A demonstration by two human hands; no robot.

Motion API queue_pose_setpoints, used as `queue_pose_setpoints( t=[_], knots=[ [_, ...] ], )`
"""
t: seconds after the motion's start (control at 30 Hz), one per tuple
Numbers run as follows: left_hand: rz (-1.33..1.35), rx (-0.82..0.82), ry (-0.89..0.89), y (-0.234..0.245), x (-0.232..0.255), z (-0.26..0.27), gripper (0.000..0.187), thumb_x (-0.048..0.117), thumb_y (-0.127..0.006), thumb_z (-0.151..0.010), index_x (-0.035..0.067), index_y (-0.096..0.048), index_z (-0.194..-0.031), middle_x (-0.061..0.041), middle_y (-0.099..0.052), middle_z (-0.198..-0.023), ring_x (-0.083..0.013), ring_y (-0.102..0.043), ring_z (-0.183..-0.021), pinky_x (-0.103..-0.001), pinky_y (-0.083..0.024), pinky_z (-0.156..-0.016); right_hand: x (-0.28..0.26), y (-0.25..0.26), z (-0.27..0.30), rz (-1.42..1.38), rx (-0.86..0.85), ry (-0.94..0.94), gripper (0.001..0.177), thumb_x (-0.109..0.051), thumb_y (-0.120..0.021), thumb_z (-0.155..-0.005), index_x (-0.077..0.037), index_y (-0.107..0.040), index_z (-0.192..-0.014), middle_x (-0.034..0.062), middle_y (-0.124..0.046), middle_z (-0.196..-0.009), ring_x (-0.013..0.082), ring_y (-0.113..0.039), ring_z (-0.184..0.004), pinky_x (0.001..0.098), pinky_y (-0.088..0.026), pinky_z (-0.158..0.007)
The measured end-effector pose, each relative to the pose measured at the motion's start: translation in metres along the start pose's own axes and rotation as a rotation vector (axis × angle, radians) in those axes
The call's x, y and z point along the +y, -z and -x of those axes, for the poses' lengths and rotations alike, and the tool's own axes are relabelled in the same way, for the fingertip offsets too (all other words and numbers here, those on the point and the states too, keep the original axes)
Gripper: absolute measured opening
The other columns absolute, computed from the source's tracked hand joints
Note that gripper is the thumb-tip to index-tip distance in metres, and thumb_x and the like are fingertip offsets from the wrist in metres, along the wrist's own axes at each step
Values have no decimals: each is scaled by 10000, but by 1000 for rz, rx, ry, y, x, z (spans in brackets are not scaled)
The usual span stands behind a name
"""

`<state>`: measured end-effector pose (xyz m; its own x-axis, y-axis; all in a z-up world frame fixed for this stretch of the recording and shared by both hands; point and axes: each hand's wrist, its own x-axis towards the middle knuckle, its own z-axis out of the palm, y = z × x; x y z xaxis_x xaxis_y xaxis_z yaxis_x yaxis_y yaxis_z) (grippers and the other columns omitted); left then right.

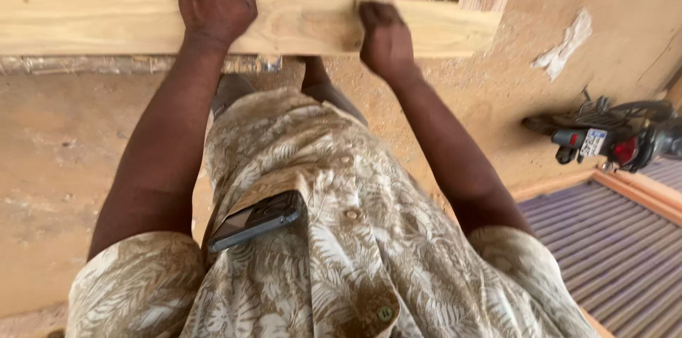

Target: The person sands a wooden frame structure using a sanding block. They systematically smooth the surfaces of the frame's rails and stiles, lifting and repositioning the frame to access different sections.

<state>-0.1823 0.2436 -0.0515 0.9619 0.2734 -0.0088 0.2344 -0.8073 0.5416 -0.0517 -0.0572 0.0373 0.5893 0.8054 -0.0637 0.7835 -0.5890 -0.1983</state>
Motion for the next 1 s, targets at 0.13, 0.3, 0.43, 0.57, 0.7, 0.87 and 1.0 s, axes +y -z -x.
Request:
queue_pose_setpoints(
  t=[0.13, 0.3, 0.43, 0.57, 0.7, 0.87, 1.0],
  knots=[
    [-76, 128, -88, -2, -1, 1, 485, 119, -636, -980, -38, -527, -1426, -252, -443, -1421, -461, -416, -1386, -623, -395, -1161, 21, 26, 4, -53, -59, 103, 403, 172, -555, -811, 53, -756, -1139, 256, -740, -1148, 359, -731, -1084, 447, -611, -984],
    [-44, 133, -74, 2, -1, 2, 481, 100, -630, -961, -30, -532, -1414, -267, -434, -1443, -479, -418, -1381, -617, -408, -1118, 36, 48, -45, -29, -69, 273, 501, 228, -511, -772, 47, -749, -1175, 221, -750, -1220, 331, -738, -1135, 415, -621, -1013],
    [-70, 139, -75, 4, -1, -4, 486, 109, -632, -982, -36, -525, -1434, -266, -434, -1418, -479, -425, -1350, -624, -406, -1132, 27, 56, -22, -46, -202, 221, 457, 224, -548, -837, 34, -748, -1201, 214, -741, -1226, 337, -725, -1120, 398, -608, -963],
    [-79, 180, -98, 12, 7, 0, 395, 136, -669, -971, 0, -545, -1321, -260, -438, -1459, -496, -417, -1368, -599, -416, -1111, 35, 64, -2, -101, -253, 24, 480, 206, -533, -835, 6, -748, -1214, 212, -728, -1249, 324, -704, -1126, 405, -594, -981],
    [-83, 163, -88, 7, 2, 4, 391, 82, -620, -966, -10, -548, -1339, -257, -431, -1456, -472, -421, -1329, -610, -402, -1118, 23, 45, -3, -163, 67, -86, 439, 193, -536, -817, 96, -725, -1201, 259, -732, -1206, 411, -670, -1126, 462, -575, -976],
    [-108, 193, -137, 7, -1, 0, 372, 85, -616, -1010, -33, -532, -1352, -246, -413, -1422, -451, -399, -1363, -595, -399, -1147, 23, 20, 11, -39, -60, -31, 447, 159, -540, -834, 78, -701, -1243, 275, -698, -1235, 392, -686, -1152, 445, -569, -1015],
    [-94, 203, -148, 12, 4, -10, 369, 89, -620, -988, -24, -541, -1330, -236, -419, -1426, -455, -398, -1389, -599, -380, -1153, 44, 30, 8, -90, -79, -135, 422, 145, -542, -895, 26, -696, -1269, 232, -707, -1298, 373, -670, -1227, 429, -553, -1087]
  ],
)
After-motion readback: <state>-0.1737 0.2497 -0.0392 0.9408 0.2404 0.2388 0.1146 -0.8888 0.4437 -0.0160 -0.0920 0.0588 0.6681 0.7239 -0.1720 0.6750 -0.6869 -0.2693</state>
